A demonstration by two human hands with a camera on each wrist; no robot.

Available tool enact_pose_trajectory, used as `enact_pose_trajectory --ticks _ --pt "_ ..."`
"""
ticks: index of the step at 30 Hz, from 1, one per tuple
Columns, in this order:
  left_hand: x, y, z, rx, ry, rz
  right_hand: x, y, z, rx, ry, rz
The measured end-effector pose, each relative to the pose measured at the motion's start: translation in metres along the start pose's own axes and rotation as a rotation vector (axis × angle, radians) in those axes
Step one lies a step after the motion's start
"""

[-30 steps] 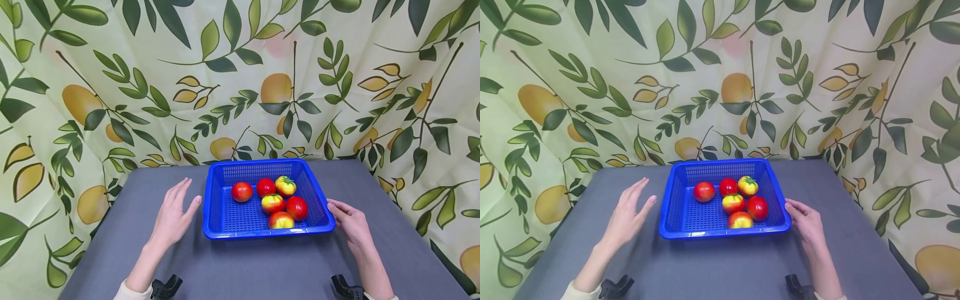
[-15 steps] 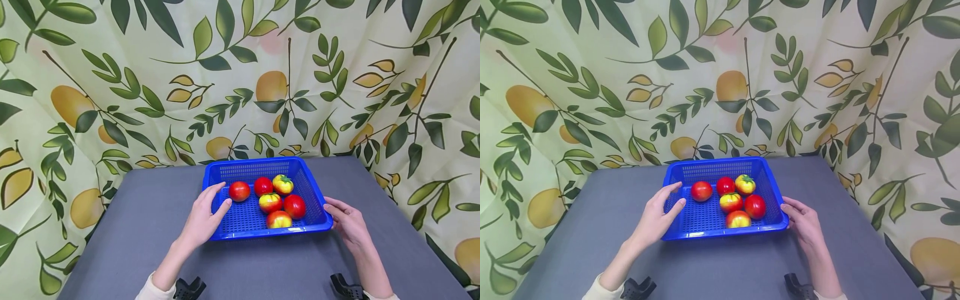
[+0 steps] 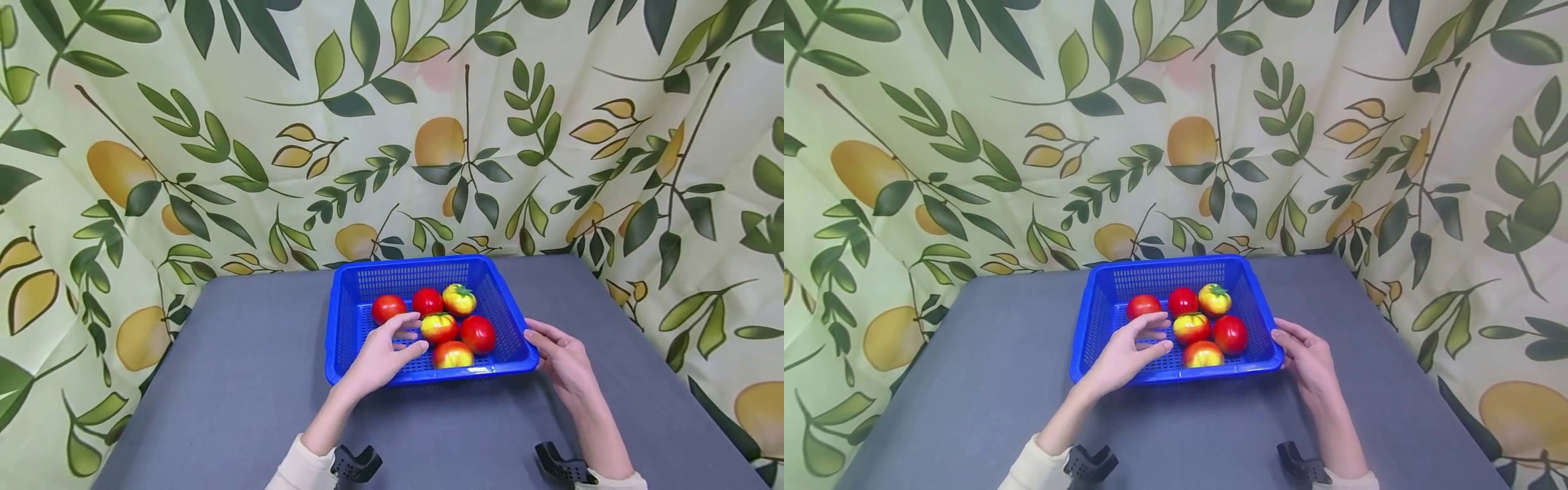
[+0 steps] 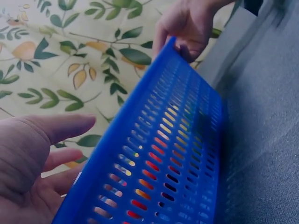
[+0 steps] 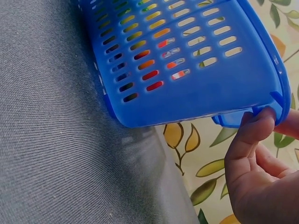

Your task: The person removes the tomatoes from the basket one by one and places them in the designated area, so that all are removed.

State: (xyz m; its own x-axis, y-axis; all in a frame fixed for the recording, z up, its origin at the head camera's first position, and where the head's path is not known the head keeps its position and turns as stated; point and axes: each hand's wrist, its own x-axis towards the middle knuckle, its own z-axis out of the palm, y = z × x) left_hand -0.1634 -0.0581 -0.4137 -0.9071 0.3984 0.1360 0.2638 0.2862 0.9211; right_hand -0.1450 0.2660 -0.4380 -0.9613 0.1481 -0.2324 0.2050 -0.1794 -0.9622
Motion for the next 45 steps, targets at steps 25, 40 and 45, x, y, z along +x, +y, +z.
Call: enact_pose_trajectory --ticks 25,40,45 --pt "0.049 -0.014 0.025 0.316 -0.34 0.075 0.004 0.002 0.001 0.021 -0.034 -0.005" --pt "0.055 -0.016 0.032 0.385 -0.404 0.099 0.005 0.002 0.0 0.022 -0.02 -0.019" --pt "0.057 -0.015 0.033 0.428 -0.411 0.117 0.006 0.001 0.001 0.045 -0.02 -0.023"
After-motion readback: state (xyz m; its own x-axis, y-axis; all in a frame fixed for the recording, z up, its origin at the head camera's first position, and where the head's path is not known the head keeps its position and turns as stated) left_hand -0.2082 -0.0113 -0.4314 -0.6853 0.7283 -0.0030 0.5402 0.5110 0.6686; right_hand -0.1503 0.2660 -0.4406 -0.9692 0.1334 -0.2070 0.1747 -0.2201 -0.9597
